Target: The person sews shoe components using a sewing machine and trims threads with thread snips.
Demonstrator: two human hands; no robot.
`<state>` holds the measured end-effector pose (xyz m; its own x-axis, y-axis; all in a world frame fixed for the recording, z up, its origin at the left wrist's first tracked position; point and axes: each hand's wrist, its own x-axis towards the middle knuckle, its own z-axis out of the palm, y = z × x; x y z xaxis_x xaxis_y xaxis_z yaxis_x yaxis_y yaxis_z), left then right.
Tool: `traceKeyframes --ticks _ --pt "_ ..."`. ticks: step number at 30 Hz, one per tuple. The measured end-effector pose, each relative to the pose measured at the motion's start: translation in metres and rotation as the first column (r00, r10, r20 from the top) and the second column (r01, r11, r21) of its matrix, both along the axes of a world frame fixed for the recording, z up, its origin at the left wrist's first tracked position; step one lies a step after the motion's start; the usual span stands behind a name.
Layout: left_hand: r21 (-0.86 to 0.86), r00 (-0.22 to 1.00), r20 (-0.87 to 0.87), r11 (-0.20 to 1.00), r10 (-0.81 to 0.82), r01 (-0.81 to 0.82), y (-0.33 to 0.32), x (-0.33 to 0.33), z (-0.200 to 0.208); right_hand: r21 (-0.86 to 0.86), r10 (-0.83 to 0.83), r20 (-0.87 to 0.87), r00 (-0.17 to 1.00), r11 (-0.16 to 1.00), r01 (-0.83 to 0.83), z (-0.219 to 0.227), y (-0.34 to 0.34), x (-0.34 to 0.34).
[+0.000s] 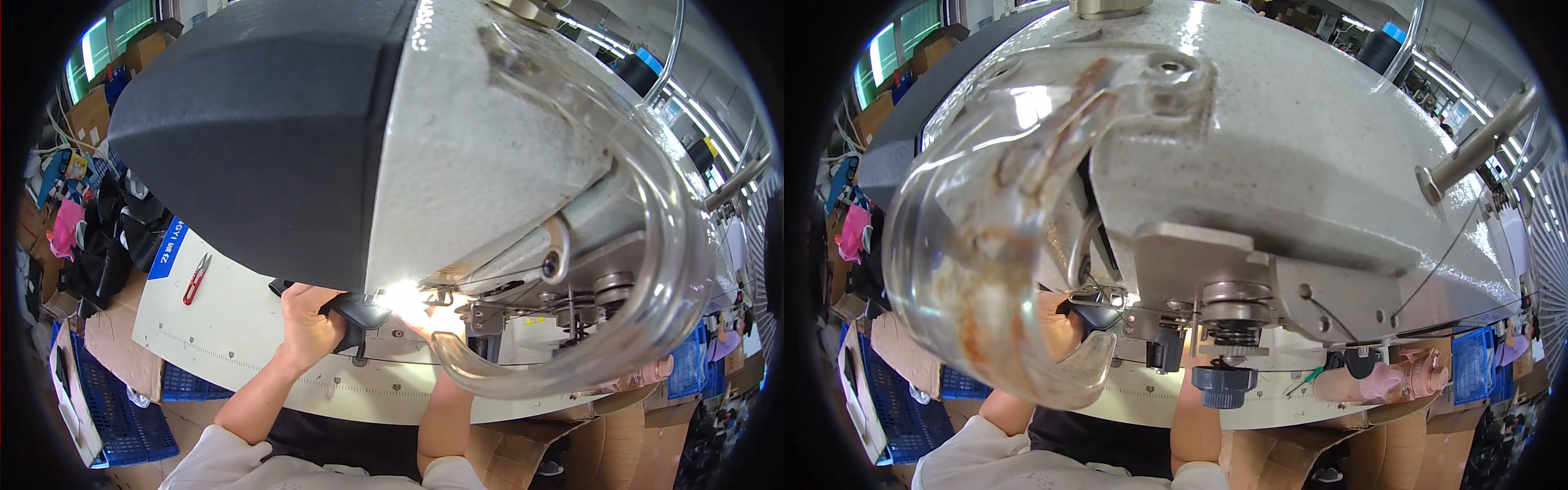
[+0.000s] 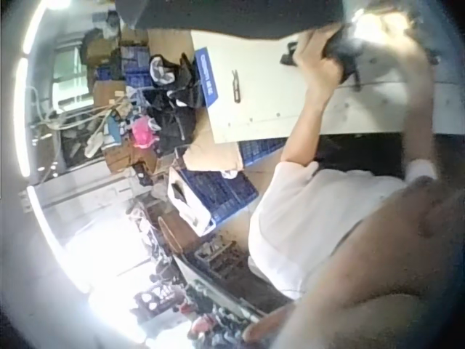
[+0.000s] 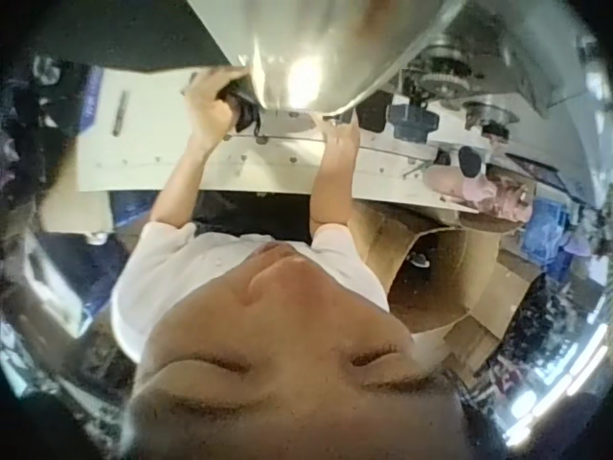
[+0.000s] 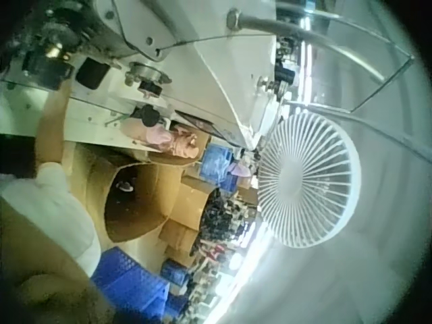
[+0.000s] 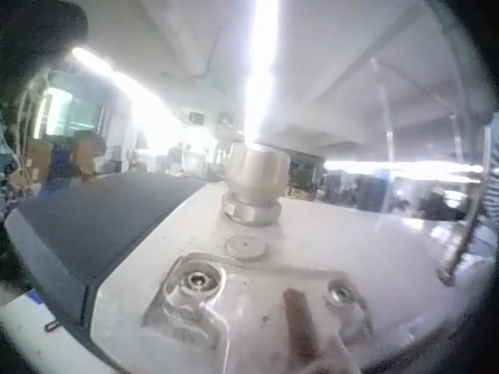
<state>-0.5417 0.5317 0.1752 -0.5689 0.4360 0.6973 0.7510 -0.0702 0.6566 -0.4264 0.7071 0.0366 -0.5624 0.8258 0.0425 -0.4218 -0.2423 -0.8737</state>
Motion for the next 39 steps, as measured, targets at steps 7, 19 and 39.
traceKeyframes --ticks 7,19,39 --pt "0.019 1.000 -0.001 0.999 0.031 -0.031 0.002 0.001 0.004 -0.066 0.011 -0.029 1.000 0.998 -0.012 -0.003 0.018 -0.002" --pt "0.055 0.999 0.025 0.998 0.020 -0.022 0.009 0.004 0.007 -0.179 0.032 -0.099 0.995 0.983 -0.049 -0.022 0.027 -0.003" --pt "-0.018 0.993 -0.096 0.998 0.066 -0.068 0.009 -0.011 -0.003 -0.336 -0.037 -0.184 0.982 0.941 -0.027 -0.031 0.045 -0.012"
